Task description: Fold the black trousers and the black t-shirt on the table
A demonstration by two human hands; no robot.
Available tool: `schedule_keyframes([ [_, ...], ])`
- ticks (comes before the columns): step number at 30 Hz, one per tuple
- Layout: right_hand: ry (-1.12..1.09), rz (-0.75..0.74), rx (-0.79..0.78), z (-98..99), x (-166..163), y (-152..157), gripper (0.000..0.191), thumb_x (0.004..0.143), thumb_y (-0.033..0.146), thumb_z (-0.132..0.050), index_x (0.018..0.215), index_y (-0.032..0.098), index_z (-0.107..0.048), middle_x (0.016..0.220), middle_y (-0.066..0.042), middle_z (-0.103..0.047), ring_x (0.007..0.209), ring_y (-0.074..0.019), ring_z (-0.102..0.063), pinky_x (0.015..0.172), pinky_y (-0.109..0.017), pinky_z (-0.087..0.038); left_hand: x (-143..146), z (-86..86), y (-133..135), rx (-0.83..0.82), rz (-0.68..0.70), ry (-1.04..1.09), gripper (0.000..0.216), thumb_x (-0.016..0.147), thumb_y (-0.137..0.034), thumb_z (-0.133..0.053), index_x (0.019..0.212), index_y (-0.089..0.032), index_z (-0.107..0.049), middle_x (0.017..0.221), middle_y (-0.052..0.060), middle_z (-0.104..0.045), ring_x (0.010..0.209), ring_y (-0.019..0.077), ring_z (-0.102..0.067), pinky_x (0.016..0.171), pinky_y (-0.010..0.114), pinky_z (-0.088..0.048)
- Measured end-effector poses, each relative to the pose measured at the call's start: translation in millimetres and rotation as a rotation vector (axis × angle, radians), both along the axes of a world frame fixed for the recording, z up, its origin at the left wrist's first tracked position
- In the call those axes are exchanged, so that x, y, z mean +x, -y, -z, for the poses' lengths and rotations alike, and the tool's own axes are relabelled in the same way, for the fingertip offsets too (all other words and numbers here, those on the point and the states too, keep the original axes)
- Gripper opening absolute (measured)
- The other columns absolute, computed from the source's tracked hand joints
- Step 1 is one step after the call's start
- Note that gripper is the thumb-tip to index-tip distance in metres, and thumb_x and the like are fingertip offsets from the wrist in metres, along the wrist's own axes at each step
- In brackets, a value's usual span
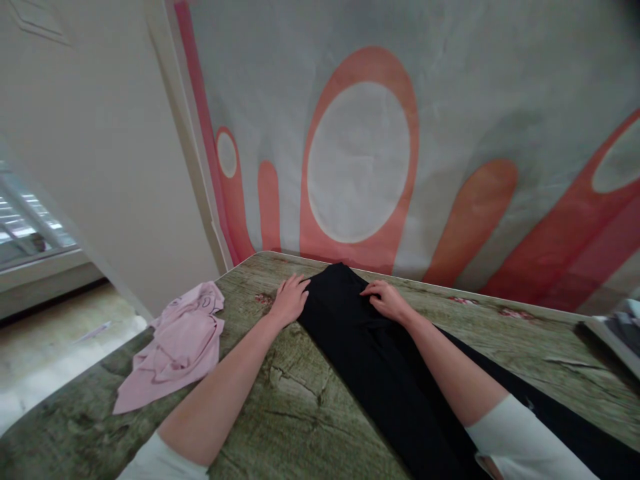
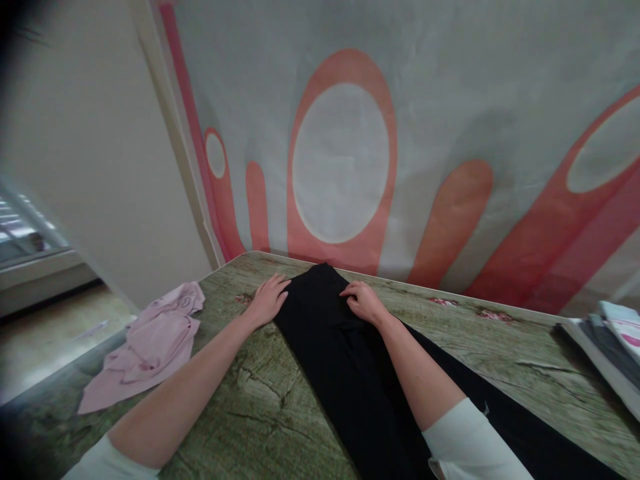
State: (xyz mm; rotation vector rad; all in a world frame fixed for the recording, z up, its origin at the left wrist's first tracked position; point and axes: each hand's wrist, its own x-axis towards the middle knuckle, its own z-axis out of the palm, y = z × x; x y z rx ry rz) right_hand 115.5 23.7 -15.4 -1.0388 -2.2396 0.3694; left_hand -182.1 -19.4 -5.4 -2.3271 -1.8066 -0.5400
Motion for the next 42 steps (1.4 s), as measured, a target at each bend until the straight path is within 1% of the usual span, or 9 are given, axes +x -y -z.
schedule_keyframes([
  [7, -0.014, 0.123, -0.093, -0.5, 4, -5, 0.036, 0.071, 0.014, -0.05, 0.104, 0.015, -0.064, 0.092, -0.006, -0.066, 0.078, -0.0152, -0.059, 0.073, -0.025, -0.045, -5, 6.6, -1, -0.114, 0.159, 0.037, 0.041, 0.089, -0.037, -0.036, 0.124, -0.021, -0.05, 0.132, 0.007, -0.046, 0.125, 0.0217, -0.036, 0.104, 0.039, -0.025],
  [10, -0.001, 0.181, -0.131, 0.6, 6, -8, 0.032, 0.075, 0.028, -0.053, 0.102, 0.013, -0.063, 0.082, -0.005, -0.067, 0.07, -0.0157, -0.06, 0.065, -0.025, -0.045, -19, 0.0, -6, -0.057, 0.12, 0.125, 0.037, 0.086, -0.037, -0.042, 0.116, -0.02, -0.056, 0.118, 0.008, -0.057, 0.114, 0.0221, -0.048, 0.099, 0.037, -0.032],
  [14, 0.036, 0.226, -0.141, 1.8, 6, -9, 0.031, 0.074, 0.039, -0.058, 0.092, 0.015, -0.065, 0.086, -0.007, -0.068, 0.076, -0.0183, -0.061, 0.066, -0.025, -0.043, -42, -9.3, -13, -0.074, 0.023, 0.322, 0.03, 0.082, -0.034, -0.047, 0.101, -0.018, -0.063, 0.1, 0.007, -0.065, 0.094, 0.0204, -0.058, 0.087, 0.032, -0.042],
  [19, 0.087, 0.311, -0.123, 3.6, 5, -9, 0.018, 0.079, 0.032, -0.054, 0.083, 0.017, -0.064, 0.084, -0.008, -0.067, 0.078, -0.0215, -0.061, 0.067, -0.028, -0.041, -63, -10.8, -13, -0.221, 0.014, 0.57, 0.031, 0.08, -0.029, -0.045, 0.102, -0.017, -0.063, 0.098, 0.005, -0.066, 0.086, 0.0175, -0.06, 0.075, 0.027, -0.047],
  [24, 0.086, 0.419, -0.094, 3.8, 3, -7, 0.019, 0.086, 0.028, -0.044, 0.09, 0.016, -0.059, 0.085, -0.011, -0.066, 0.082, -0.0235, -0.061, 0.068, -0.029, -0.039, -69, -12.9, -6, -0.348, 0.037, 0.721, 0.038, 0.08, -0.033, -0.046, 0.114, -0.018, -0.056, 0.106, 0.006, -0.064, 0.079, 0.0162, -0.059, 0.052, 0.02, -0.044],
  [26, 0.08, 0.443, -0.084, 2.6, 2, -6, 0.02, 0.087, 0.029, -0.042, 0.091, 0.016, -0.057, 0.086, -0.011, -0.066, 0.082, -0.0237, -0.061, 0.068, -0.029, -0.039, -68, -14.7, -3, -0.365, 0.087, 0.737, 0.041, 0.079, -0.036, -0.048, 0.116, -0.017, -0.054, 0.107, 0.007, -0.063, 0.08, 0.0166, -0.059, 0.056, 0.022, -0.045],
  [31, 0.078, 0.452, -0.082, -2.1, 2, -6, 0.023, 0.087, 0.028, -0.04, 0.089, 0.016, -0.059, 0.086, -0.011, -0.066, 0.082, -0.0229, -0.061, 0.067, -0.028, -0.039, -64, -16.3, -2, -0.329, 0.199, 0.641, 0.04, 0.077, -0.038, -0.053, 0.108, -0.015, -0.06, 0.101, 0.007, -0.065, 0.094, 0.0194, -0.057, 0.085, 0.032, -0.043],
  [37, 0.108, 0.462, -0.166, 0.3, 11, -12, 0.019, 0.08, 0.025, -0.049, 0.073, 0.017, -0.065, 0.072, -0.008, -0.067, 0.07, -0.0215, -0.061, 0.061, -0.027, -0.04, -60, -7.2, -11, -0.213, 0.113, 0.465, 0.035, 0.079, -0.039, -0.048, 0.102, -0.016, -0.063, 0.096, 0.005, -0.065, 0.088, 0.0193, -0.058, 0.083, 0.032, -0.043],
  [42, 0.103, 0.509, -0.238, 5.9, 18, -17, 0.017, 0.075, 0.028, -0.055, 0.081, 0.016, -0.065, 0.071, -0.007, -0.067, 0.068, -0.0208, -0.062, 0.059, -0.027, -0.04, -60, 0.1, -17, -0.131, 0.105, 0.405, 0.032, 0.08, -0.037, -0.046, 0.1, -0.018, -0.063, 0.095, 0.004, -0.065, 0.088, 0.0185, -0.058, 0.082, 0.03, -0.043],
])
